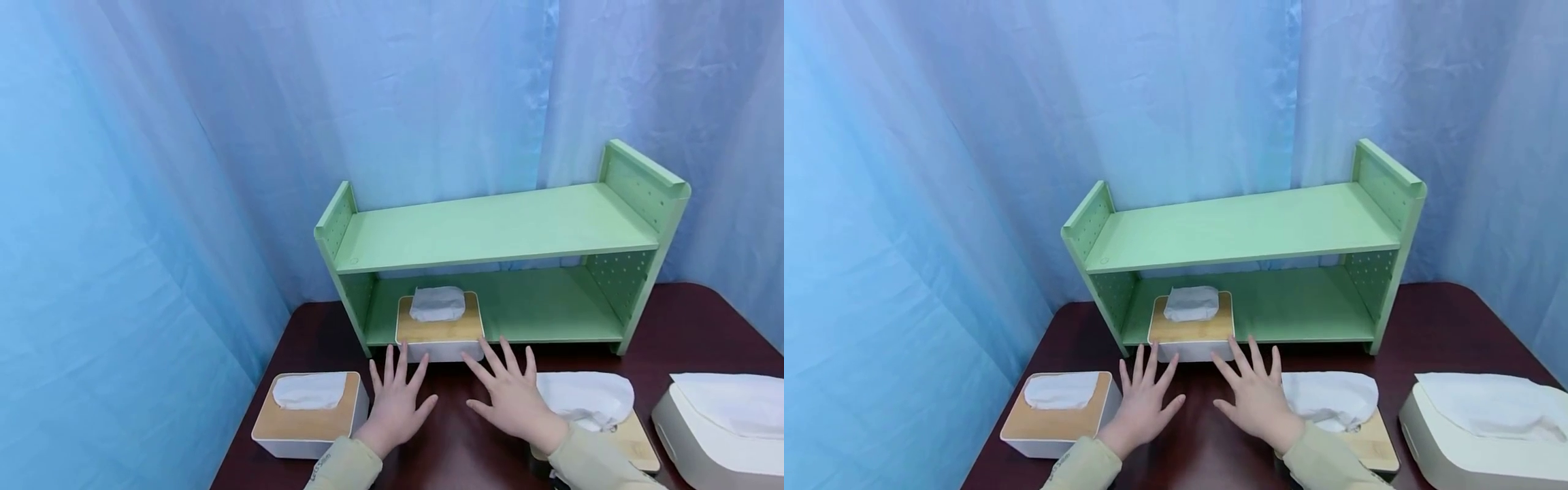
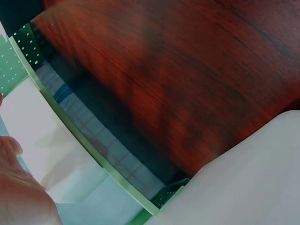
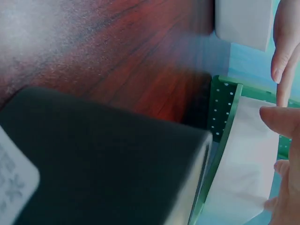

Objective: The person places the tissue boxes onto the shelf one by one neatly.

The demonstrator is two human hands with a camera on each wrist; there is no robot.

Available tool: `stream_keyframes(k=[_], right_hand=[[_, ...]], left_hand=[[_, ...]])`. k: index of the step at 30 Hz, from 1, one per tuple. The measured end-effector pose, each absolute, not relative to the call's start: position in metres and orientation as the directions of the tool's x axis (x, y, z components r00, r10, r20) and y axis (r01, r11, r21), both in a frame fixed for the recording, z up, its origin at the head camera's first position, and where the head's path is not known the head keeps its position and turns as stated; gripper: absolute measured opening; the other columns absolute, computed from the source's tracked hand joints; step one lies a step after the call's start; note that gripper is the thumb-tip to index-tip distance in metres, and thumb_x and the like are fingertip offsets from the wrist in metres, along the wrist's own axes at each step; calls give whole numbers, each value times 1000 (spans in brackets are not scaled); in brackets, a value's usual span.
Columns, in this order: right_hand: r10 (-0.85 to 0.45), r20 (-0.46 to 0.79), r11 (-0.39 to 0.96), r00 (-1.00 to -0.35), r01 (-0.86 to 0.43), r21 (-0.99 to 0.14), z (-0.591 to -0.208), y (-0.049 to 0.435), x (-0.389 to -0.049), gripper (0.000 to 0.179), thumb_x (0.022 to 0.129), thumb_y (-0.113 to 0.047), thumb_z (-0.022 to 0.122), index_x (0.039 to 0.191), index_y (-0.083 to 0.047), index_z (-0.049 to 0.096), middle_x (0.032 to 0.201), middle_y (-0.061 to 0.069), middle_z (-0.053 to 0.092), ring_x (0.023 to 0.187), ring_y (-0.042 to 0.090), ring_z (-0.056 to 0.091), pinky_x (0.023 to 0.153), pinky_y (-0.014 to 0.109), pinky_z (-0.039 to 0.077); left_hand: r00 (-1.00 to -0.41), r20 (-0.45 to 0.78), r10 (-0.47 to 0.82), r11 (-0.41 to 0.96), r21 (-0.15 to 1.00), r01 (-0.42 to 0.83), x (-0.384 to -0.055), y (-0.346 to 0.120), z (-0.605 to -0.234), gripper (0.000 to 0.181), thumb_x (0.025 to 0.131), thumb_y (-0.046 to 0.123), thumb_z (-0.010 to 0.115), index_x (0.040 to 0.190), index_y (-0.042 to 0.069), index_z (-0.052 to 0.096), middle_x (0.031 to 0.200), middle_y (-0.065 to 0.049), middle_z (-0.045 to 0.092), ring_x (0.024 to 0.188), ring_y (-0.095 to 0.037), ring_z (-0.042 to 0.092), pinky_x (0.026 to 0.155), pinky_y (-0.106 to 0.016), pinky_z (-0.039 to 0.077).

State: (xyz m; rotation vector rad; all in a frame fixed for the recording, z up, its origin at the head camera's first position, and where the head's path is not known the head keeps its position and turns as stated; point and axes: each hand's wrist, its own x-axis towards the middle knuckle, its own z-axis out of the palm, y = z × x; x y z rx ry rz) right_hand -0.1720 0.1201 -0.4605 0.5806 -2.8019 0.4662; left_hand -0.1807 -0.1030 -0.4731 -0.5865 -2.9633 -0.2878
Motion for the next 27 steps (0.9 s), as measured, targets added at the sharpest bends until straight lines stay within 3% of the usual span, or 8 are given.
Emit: stream_keyframes(k=[16,27], right_hand=[[-339,277,893,-899,-400,-205,-457,113,-185,69,81,-49,67,141,-19,47,151,15,34,137,52,19,100,75,5],[-323,185,911,-928,-358,-203,-448,107,-203,69,86,-48,62,144,-17,43,152,15,33,138,53,13,101,75,2]], left_hand=[[-942,185,279,949,98,301,-196,-102,-469,64,93,50,50,149,23,33,157,-13,18,142,-44,14,105,-70,10],[-954,182,239,958,113,262,-210,-102,-466,64,92,52,50,147,23,36,156,-13,22,141,-45,17,106,-69,9]])
